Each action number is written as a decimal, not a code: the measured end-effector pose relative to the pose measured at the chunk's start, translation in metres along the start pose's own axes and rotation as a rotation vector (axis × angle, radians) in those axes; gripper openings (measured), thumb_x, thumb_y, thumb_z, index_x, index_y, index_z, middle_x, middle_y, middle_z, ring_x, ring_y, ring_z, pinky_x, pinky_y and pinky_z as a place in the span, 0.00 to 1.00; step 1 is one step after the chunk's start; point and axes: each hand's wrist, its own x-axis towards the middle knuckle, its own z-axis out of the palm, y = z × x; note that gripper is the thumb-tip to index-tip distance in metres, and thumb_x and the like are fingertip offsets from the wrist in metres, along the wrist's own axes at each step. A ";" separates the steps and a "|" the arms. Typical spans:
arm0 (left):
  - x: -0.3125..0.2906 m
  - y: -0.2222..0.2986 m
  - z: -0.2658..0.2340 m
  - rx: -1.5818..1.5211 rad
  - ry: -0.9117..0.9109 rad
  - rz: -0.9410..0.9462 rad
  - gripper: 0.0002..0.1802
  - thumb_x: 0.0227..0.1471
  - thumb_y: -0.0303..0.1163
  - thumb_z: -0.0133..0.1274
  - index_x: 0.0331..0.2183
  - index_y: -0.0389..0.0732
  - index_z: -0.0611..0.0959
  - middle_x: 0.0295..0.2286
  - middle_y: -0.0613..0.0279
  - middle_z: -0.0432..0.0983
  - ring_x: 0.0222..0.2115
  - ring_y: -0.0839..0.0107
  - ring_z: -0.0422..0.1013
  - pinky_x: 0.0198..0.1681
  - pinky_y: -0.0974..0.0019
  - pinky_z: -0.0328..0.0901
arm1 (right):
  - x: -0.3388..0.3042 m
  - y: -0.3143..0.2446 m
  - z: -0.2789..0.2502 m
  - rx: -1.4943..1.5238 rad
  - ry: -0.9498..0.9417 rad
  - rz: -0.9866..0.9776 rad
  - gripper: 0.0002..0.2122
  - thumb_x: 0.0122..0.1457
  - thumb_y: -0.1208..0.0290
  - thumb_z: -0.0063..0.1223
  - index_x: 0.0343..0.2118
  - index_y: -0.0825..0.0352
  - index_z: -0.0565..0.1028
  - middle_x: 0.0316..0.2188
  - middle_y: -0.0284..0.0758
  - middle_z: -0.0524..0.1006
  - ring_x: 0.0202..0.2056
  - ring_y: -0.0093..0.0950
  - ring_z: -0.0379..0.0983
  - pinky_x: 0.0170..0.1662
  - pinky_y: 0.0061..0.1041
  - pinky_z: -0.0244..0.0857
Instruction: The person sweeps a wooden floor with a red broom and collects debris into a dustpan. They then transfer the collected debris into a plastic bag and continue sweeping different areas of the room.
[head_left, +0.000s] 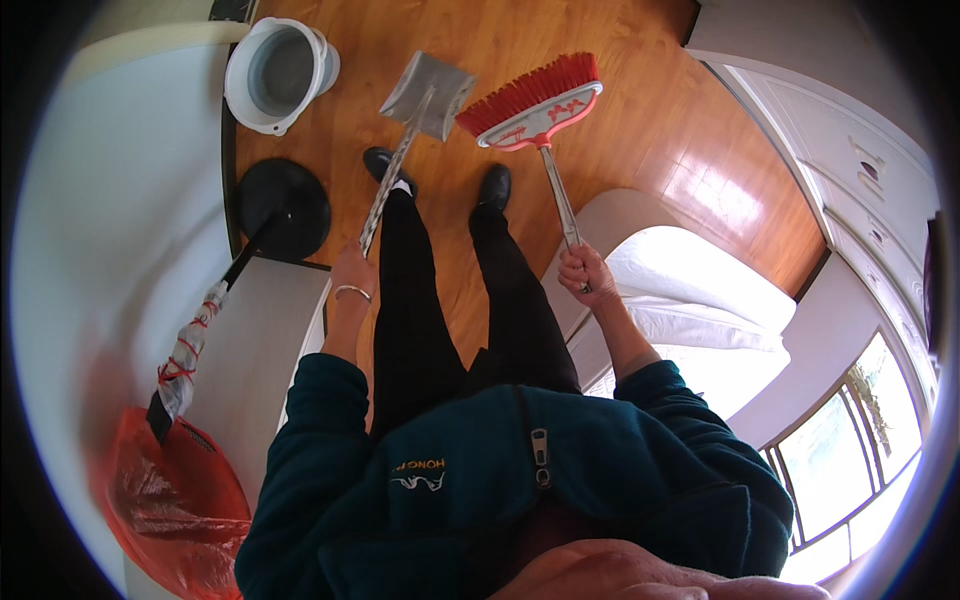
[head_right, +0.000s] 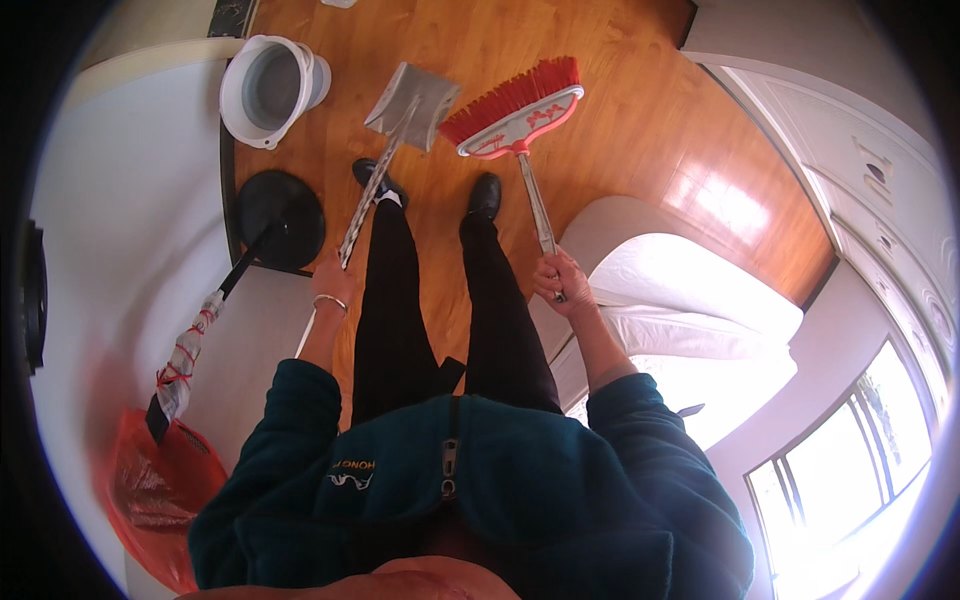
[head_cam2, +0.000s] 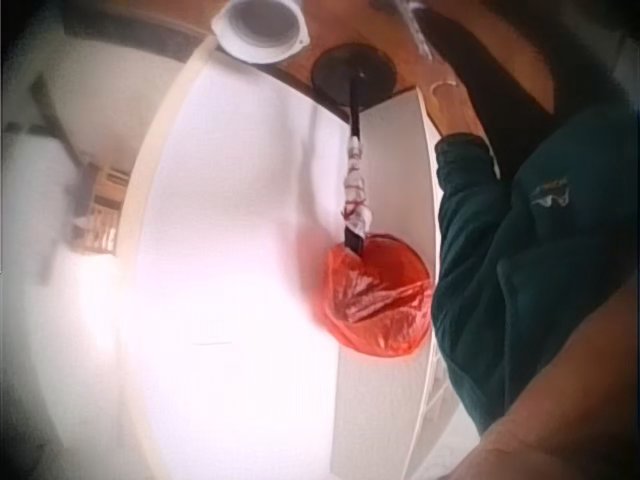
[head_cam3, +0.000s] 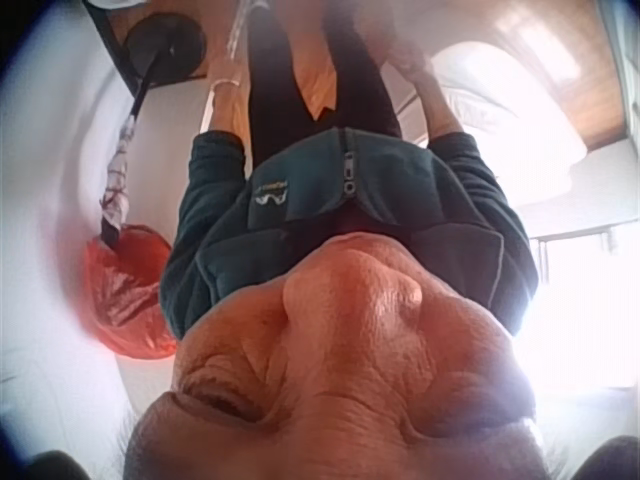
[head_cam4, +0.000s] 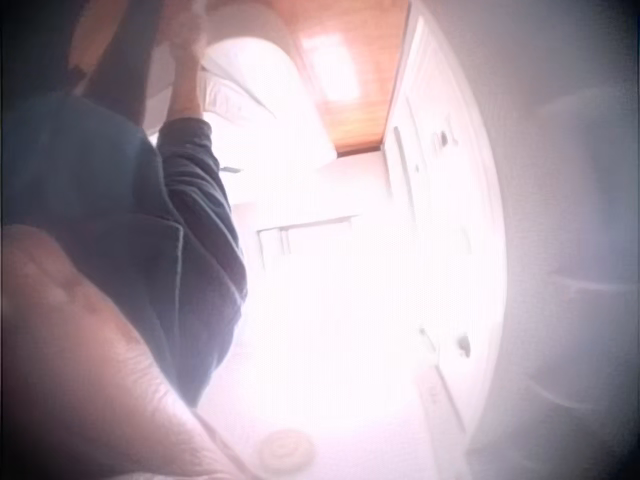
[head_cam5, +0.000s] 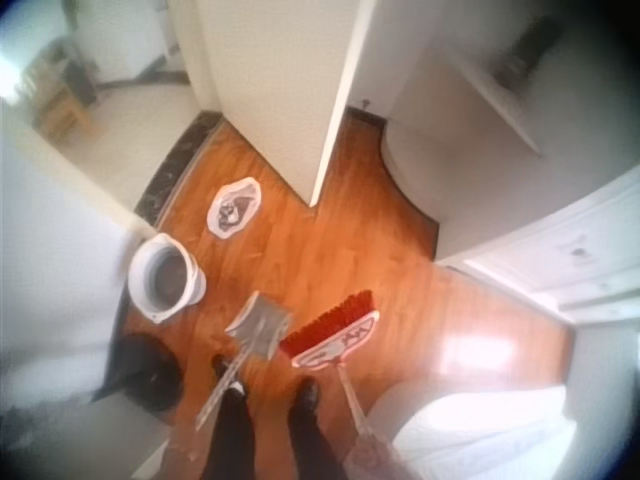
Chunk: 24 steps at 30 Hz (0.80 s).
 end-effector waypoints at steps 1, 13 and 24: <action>0.000 0.002 0.000 0.009 -0.023 -0.010 0.16 0.45 0.25 0.51 0.40 0.34 0.72 0.36 0.43 0.73 0.36 0.47 0.72 0.39 0.51 0.67 | -0.001 -0.001 -0.001 -0.046 0.027 -0.014 0.16 0.61 0.74 0.39 0.52 0.58 0.66 0.15 0.23 0.56 0.11 0.13 0.51 0.14 0.15 0.50; 0.005 0.024 0.017 0.027 -0.041 0.107 0.22 0.45 0.30 0.51 0.46 0.43 0.70 0.34 0.47 0.75 0.35 0.50 0.73 0.39 0.51 0.67 | -0.010 -0.002 0.004 -0.175 0.032 -0.021 0.15 0.60 0.76 0.39 0.49 0.56 0.67 0.16 0.24 0.57 0.11 0.14 0.51 0.14 0.15 0.49; -0.013 0.133 -0.028 -1.316 -0.730 -0.089 0.24 0.47 0.47 0.60 0.40 0.39 0.78 0.14 0.71 0.65 0.11 0.81 0.60 0.13 0.75 0.57 | -0.007 0.092 0.099 -0.023 -0.265 0.318 0.25 0.59 0.74 0.46 0.60 0.56 0.57 0.30 0.35 0.74 0.28 0.26 0.71 0.36 0.29 0.67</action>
